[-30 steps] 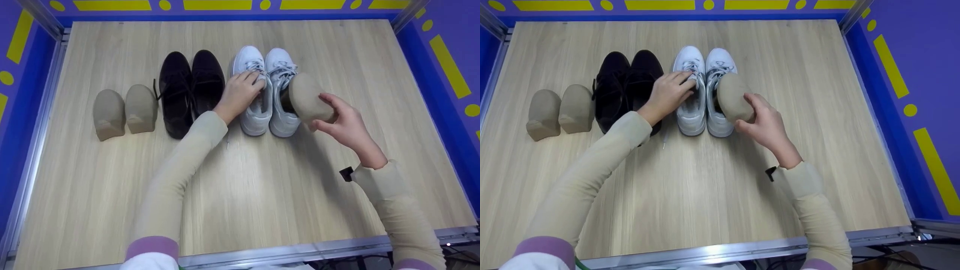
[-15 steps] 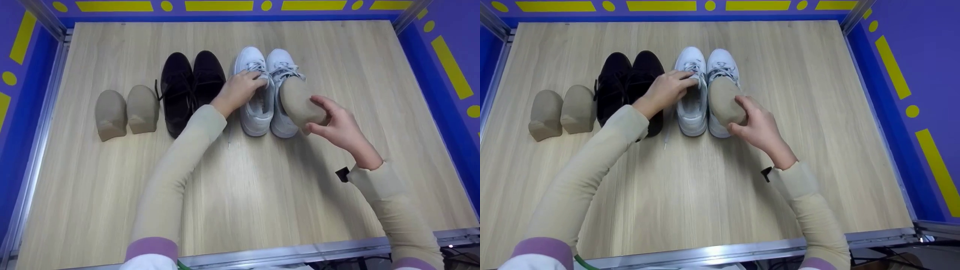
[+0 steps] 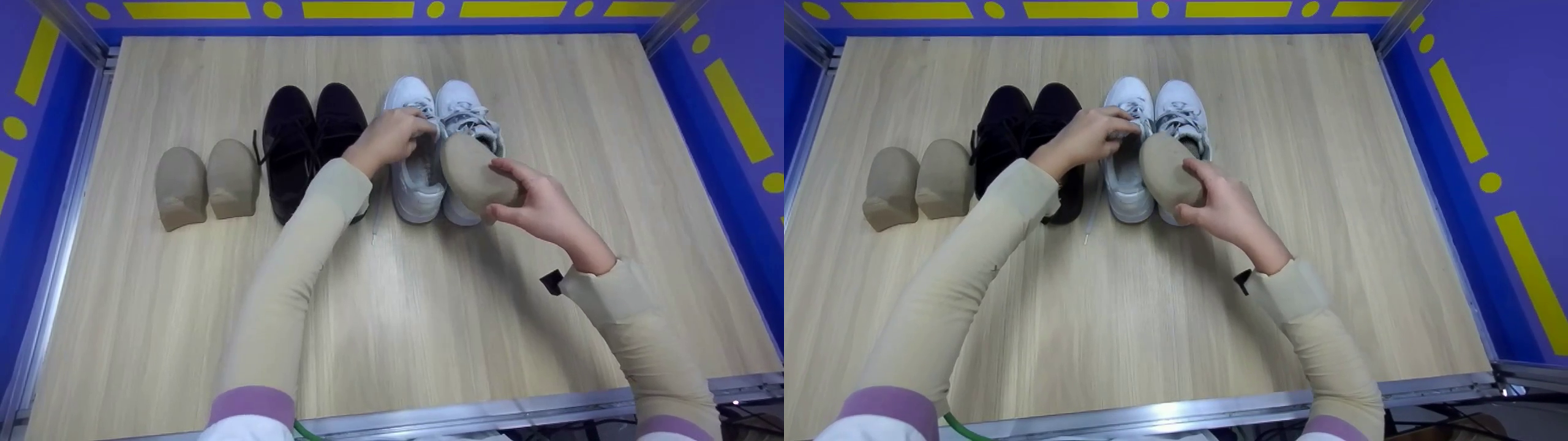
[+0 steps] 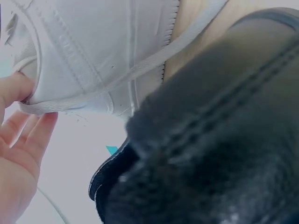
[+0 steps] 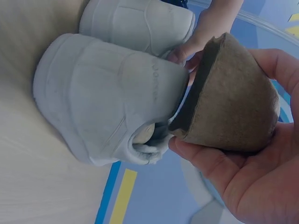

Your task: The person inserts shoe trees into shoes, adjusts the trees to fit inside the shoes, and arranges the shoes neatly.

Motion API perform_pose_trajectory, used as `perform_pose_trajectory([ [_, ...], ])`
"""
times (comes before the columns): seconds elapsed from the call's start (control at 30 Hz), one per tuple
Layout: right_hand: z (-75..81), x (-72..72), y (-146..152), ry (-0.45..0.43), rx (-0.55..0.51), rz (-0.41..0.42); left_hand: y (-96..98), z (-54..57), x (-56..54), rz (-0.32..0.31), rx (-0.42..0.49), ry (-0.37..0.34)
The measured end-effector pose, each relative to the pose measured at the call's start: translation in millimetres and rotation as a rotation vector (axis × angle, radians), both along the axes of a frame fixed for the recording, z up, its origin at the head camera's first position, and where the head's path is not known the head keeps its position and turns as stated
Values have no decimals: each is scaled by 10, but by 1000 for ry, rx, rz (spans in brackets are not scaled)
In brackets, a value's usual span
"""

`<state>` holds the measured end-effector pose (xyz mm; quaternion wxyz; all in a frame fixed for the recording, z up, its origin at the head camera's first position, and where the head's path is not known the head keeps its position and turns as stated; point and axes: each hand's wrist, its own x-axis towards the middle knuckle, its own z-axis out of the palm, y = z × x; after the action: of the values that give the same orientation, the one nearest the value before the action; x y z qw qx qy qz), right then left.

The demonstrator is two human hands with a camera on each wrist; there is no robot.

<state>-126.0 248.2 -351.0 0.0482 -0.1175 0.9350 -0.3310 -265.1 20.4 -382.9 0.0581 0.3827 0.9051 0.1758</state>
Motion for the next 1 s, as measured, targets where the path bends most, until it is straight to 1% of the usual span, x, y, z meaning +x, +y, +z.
perform_pose_trajectory([
  [0.17,40,-42,-85,-28,8,31,-4,8,2,-7,15,17],
  [0.4,102,-107,-208,-65,59,12,12,20,-2,-41,-55,59],
  [0.63,151,-160,-317,-33,143,33,12,21,1,-55,-58,74],
  [0.8,183,-197,-379,-32,166,31,7,15,5,-58,-52,82],
  [1.0,202,-265,-454,-39,176,50,0,10,9,-63,-34,86],
])
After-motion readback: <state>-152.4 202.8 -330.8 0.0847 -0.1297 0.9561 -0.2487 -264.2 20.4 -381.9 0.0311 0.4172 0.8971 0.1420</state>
